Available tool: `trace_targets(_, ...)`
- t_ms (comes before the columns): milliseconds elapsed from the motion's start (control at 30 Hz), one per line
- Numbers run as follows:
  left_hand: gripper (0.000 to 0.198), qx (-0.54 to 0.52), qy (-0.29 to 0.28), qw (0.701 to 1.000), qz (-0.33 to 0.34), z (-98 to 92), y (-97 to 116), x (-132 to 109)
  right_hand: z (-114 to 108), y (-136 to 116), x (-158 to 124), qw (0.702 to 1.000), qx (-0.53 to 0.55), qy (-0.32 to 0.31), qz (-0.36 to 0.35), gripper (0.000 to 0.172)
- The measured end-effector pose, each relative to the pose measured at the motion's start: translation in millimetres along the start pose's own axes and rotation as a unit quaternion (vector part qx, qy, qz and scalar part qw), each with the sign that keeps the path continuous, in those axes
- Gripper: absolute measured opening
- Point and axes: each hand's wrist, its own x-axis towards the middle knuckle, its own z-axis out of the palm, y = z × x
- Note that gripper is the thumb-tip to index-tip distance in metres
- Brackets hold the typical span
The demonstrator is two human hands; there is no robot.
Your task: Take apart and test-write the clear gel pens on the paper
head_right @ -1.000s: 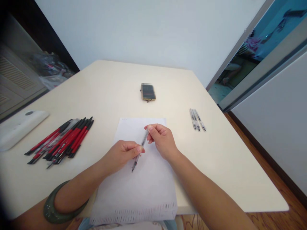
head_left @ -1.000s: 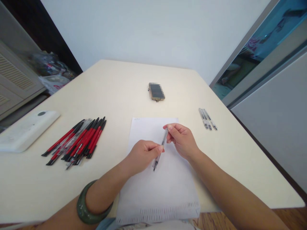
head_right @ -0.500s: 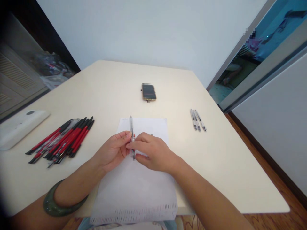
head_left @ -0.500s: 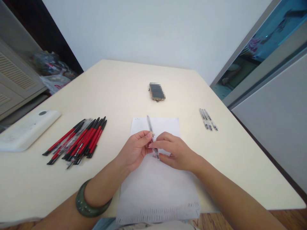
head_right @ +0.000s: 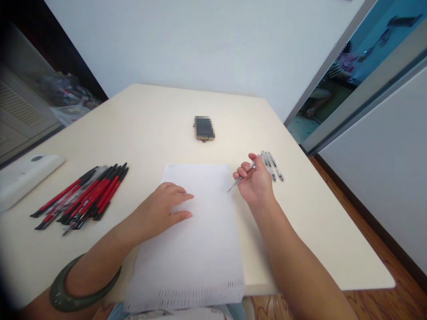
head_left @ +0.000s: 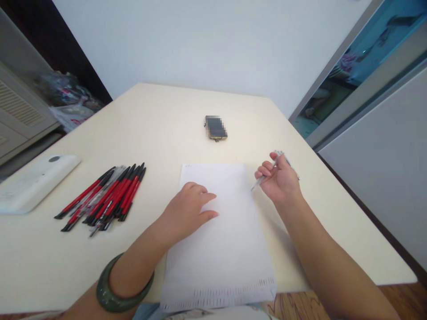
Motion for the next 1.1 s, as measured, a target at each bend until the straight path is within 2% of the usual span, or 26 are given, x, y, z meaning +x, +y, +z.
trace_targets(100, 0.082, 0.061, -0.073, 0.995, -0.021, -2.1, -10.6, -3.8, -6.4, -4.0, 1.3, 0.999, 0.022, -0.001, 0.050, 0.042)
trace_targets(200, 0.096, 0.076, -0.124, 0.989, -0.030, -1.8, -12.7, -6.1, -10.7, -3.5, 3.3, 0.998, 0.017, -0.001, 0.067, 0.048)
trace_targets(467, 0.096, 0.088, -0.144, 0.985, -0.035, -3.0, -5.7, -4.5, -16.1, -4.5, 7.1, 0.995, 0.033, -0.016, 0.097, 0.032)
trace_targets(600, 0.095, 0.090, -0.141, 0.985, -0.032, -2.5, -5.6, -5.0, -13.3, -3.4, 6.1, 0.994, 0.038, -0.006, 0.100, 0.035)
trace_targets(700, 0.096, 0.089, -0.137, 0.986, -0.032, -0.9, -6.1, -5.6, -11.4, -0.1, 7.8, 0.996, 0.024, 0.020, 0.088, 0.040)
trace_targets(900, 0.096, 0.083, -0.134, 0.987, -0.035, 1.5, -6.6, -4.5, -12.3, 8.7, 12.6, 0.999, -0.012, 0.011, 0.052, 0.025)
trace_targets(1100, 0.096, 0.080, -0.131, 0.987, -0.041, -2.0, 1.1, -4.9, -7.0, 21.9, 10.3, 0.992, -0.072, -0.033, 0.098, 0.048)
